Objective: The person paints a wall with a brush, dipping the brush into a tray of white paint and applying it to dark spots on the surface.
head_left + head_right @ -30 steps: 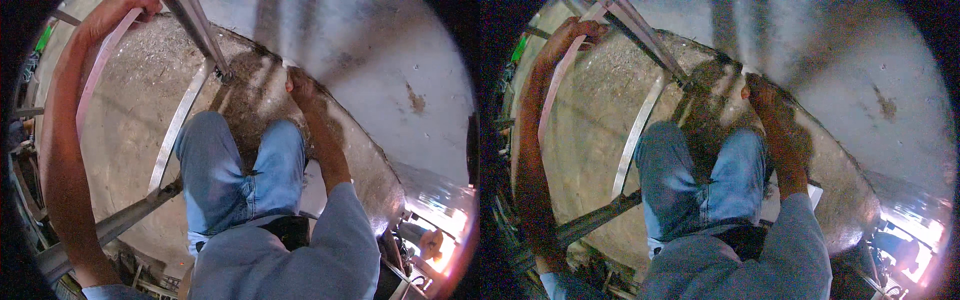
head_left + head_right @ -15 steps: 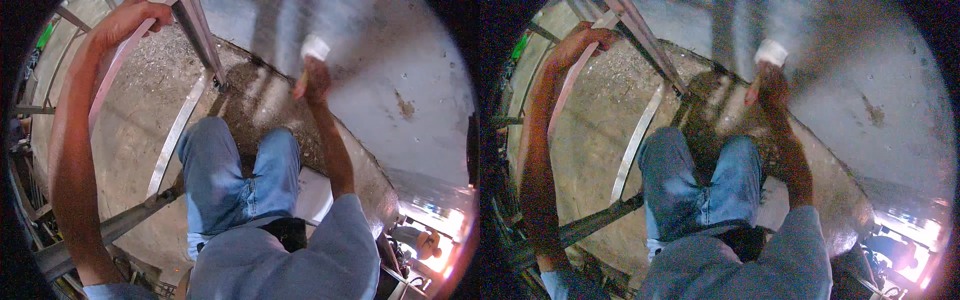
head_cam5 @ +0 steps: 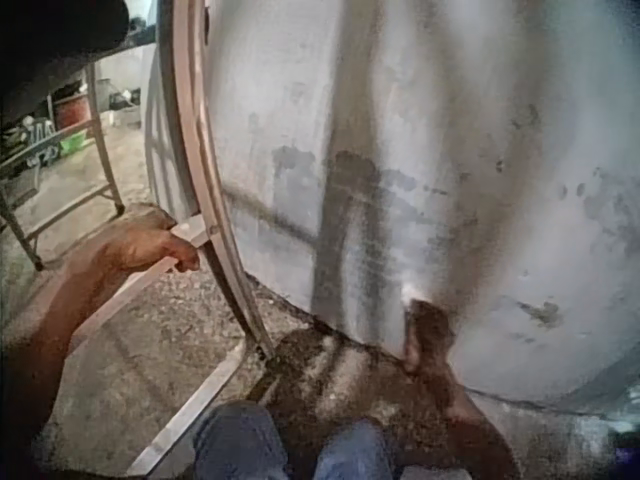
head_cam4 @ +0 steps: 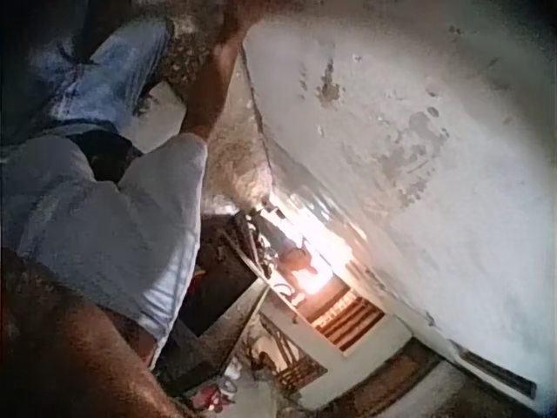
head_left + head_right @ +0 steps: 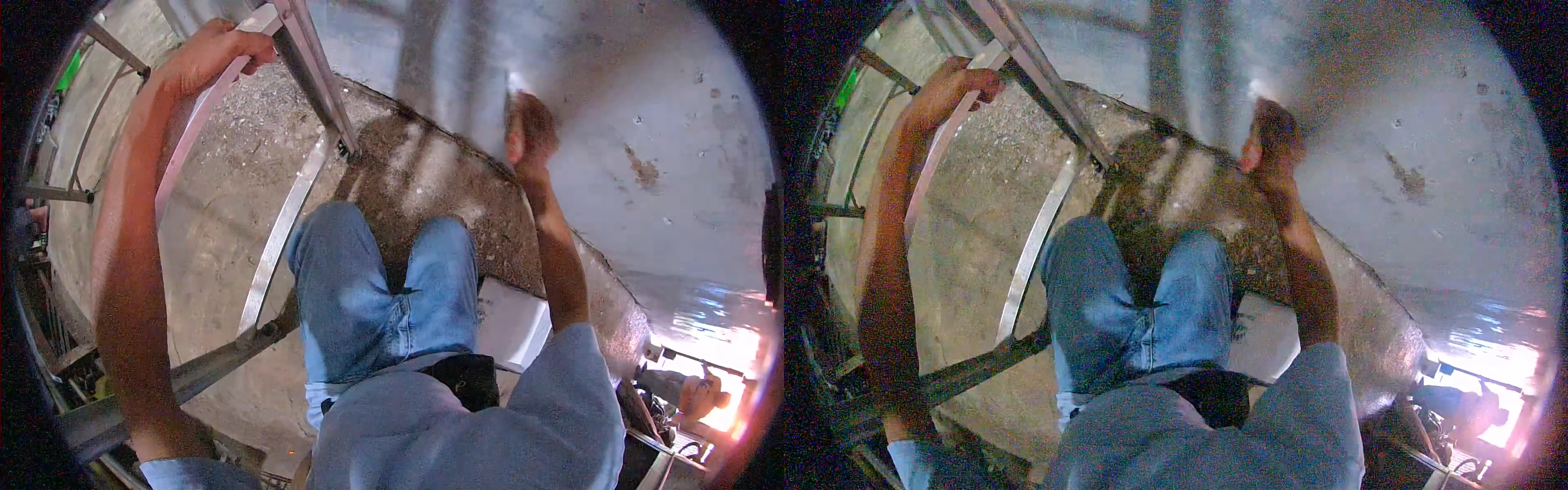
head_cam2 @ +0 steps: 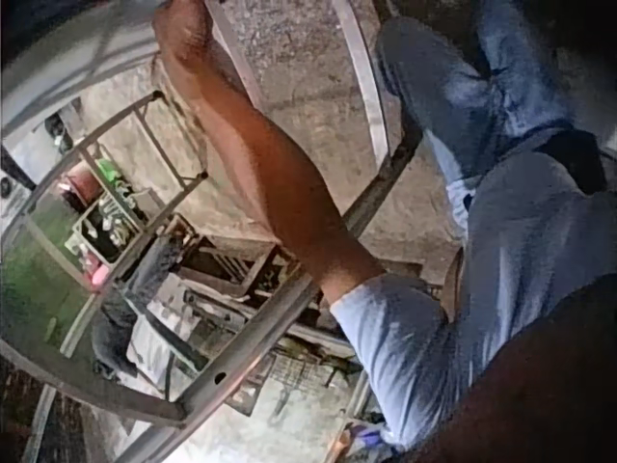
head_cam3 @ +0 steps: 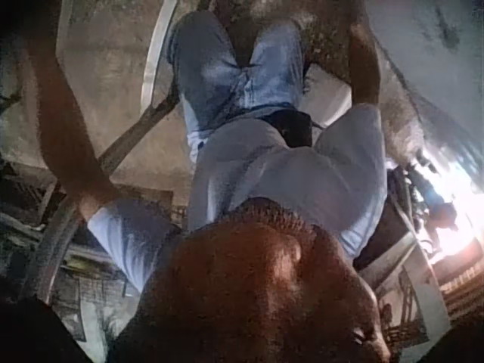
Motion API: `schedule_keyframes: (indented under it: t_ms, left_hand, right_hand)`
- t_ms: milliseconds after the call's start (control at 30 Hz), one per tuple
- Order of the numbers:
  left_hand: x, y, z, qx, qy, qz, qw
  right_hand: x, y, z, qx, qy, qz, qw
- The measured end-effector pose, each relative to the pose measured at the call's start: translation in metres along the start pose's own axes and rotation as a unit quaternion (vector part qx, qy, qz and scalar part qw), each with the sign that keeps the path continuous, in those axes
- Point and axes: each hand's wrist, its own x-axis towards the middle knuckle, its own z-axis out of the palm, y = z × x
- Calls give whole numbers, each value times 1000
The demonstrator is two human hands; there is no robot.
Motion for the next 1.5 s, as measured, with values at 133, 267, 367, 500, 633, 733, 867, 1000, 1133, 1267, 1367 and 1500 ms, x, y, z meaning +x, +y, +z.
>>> schedule_keyframes:
  t_ms: [133, 267, 367, 500, 633, 733, 867, 1000, 1133, 1267, 1367, 1500]
  left_hand:
    - [-5, 7, 0, -11, 54, -49, 997]
    - [1, 6, 5, 0, 49, -29, 998]
    - [-2, 1, 6, -14, 50, 11, 999]
    - [3, 6, 5, -41, 17, -25, 999]
    - [-4, 5, 1, 19, 45, -25, 998]
    - [-4, 6, 1, 14, 23, -14, 1000]
    - [-3, 6, 3, 14, 20, 3, 1000]
    - [-9, 3, -6, 217, -13, 138, 966]
    - [-8, 13, 3, 52, 24, -28, 998]
    - [-2, 11, 1, 17, -4, -52, 999]
    - [-3, 10, 0, 68, -23, 15, 997]
    - [-7, 5, -9, -18, 2, -94, 995]
  right_hand:
    - [-5, 25, -18, -503, 71, -147, 849]
    - [-33, 123, -30, -688, -80, -225, 685]
    - [-50, 117, 3, -608, -140, -149, 767]
    - [-39, 103, -10, -584, -125, -158, 787]
    - [-13, 8, -32, -162, -45, 63, 984]
    - [-10, -6, -49, -433, 56, -238, 868]
    - [-29, 69, -53, -519, 97, -268, 806]
    - [-60, 123, -29, -582, -75, -166, 793]
    - [-88, 160, -25, -549, -146, -83, 819]
    - [-74, 171, -60, -532, -36, -213, 819]
    - [-47, 57, -68, -501, -123, 69, 854]
    - [-37, 32, -73, -481, 100, -265, 830]
